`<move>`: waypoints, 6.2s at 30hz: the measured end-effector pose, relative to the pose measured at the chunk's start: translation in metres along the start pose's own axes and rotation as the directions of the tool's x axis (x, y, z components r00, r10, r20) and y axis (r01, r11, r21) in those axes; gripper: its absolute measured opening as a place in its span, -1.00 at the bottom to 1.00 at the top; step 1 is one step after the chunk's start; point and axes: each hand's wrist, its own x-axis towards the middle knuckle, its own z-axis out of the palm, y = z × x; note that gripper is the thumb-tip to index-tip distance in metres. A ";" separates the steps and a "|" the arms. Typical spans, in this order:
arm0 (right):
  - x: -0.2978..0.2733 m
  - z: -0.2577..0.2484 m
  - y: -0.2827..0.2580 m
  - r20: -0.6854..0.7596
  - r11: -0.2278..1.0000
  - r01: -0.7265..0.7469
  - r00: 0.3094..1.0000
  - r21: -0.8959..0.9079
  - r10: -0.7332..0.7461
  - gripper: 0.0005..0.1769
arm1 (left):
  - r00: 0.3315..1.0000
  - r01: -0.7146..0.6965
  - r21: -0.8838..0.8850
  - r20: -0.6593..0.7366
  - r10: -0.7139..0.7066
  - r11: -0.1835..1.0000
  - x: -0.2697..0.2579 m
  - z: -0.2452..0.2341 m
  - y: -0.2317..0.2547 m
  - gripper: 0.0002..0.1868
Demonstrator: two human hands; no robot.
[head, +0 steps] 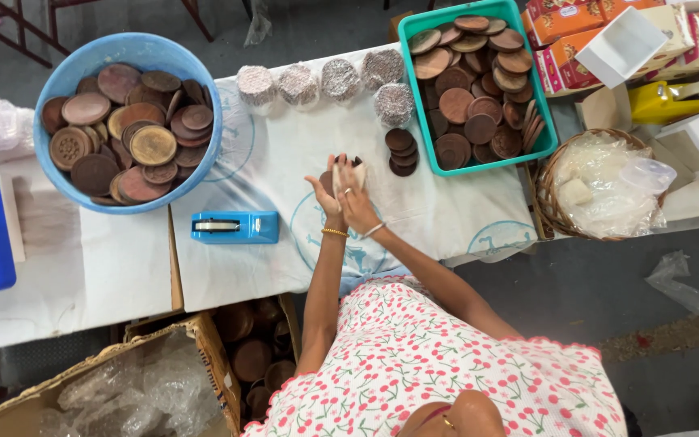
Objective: The person cleans wooden disks with a cloth by hand, taking them from a blue bowl and a green tray and wiping their surfaces one by one.
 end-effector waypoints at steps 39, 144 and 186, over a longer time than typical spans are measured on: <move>0.032 -0.020 0.052 -0.149 0.886 -0.417 0.881 0.200 0.449 -0.50 | 0.946 0.064 0.889 -0.198 0.257 0.452 -0.005 0.032 -0.011 -0.48; 0.100 -0.036 0.240 -0.157 0.588 -0.363 0.915 -0.723 0.371 -0.44 | 0.960 0.055 0.995 -0.030 -0.279 0.084 -0.078 0.011 0.029 -0.55; 0.029 -0.059 -0.041 -0.199 0.991 -0.006 0.979 0.131 0.032 -0.39 | 0.992 0.122 0.374 -0.056 -0.109 0.919 -0.013 0.043 -0.021 -0.15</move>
